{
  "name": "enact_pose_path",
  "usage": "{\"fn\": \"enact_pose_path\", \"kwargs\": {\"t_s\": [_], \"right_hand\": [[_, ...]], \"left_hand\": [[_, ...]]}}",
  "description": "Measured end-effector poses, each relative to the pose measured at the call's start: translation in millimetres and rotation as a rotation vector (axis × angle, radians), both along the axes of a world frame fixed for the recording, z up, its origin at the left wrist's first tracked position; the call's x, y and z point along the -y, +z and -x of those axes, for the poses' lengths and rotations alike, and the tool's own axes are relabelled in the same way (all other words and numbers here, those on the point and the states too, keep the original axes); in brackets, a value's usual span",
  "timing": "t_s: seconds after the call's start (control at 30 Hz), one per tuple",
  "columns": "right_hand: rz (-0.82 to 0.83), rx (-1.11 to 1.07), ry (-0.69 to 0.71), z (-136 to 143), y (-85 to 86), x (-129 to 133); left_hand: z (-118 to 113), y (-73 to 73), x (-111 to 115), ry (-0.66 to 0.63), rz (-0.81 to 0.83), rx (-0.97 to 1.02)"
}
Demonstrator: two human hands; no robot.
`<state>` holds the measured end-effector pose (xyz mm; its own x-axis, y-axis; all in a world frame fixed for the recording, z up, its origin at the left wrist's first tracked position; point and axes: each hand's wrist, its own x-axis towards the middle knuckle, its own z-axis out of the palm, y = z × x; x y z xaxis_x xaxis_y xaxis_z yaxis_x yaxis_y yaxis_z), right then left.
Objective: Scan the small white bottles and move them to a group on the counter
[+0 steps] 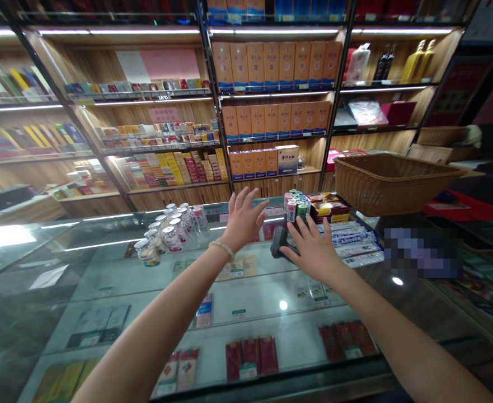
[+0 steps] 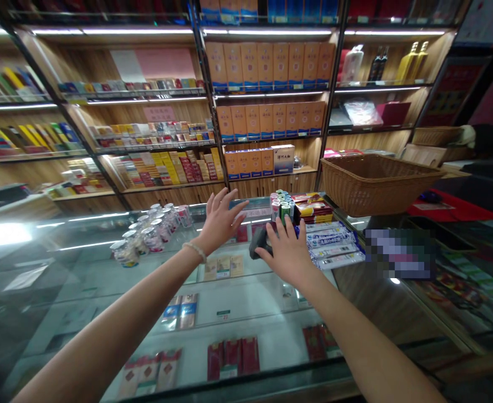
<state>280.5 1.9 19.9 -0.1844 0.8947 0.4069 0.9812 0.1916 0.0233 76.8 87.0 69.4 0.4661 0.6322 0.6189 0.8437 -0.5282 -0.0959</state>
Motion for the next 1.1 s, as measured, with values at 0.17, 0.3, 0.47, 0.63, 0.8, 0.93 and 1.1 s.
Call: {"fn": "enact_pose_path", "kwargs": {"t_s": [0.17,0.3,0.47,0.63,0.8,0.93,1.1], "right_hand": [[0.024,-0.008,-0.017,0.5,5.0,-0.1],[0.051,-0.029,-0.018,1.3,8.4,-0.7],[0.072,-0.051,-0.018,1.8,12.6,0.0],[0.081,-0.066,-0.021,1.4,14.9,0.6],[0.052,-0.07,-0.02,0.5,14.7,-0.1],[0.058,-0.069,-0.023,-0.1,13.8,-1.0],[0.06,-0.071,-0.02,-0.1,14.8,-0.4]], "left_hand": [[-30.5,-2.6,-38.2,-0.112,-0.007,-0.055],[-47.5,-8.8,-57.9,-0.119,0.016,-0.053],[-62.2,-11.4,-74.6,-0.117,0.043,-0.109],[-71.1,-15.1,-84.3,-0.131,0.046,-0.128],[-74.7,-20.2,-90.6,-0.129,0.043,-0.154],[-74.2,-22.7,-94.6,-0.148,0.042,-0.166],[-72.9,-22.8,-95.3,-0.156,0.031,-0.159]]}}
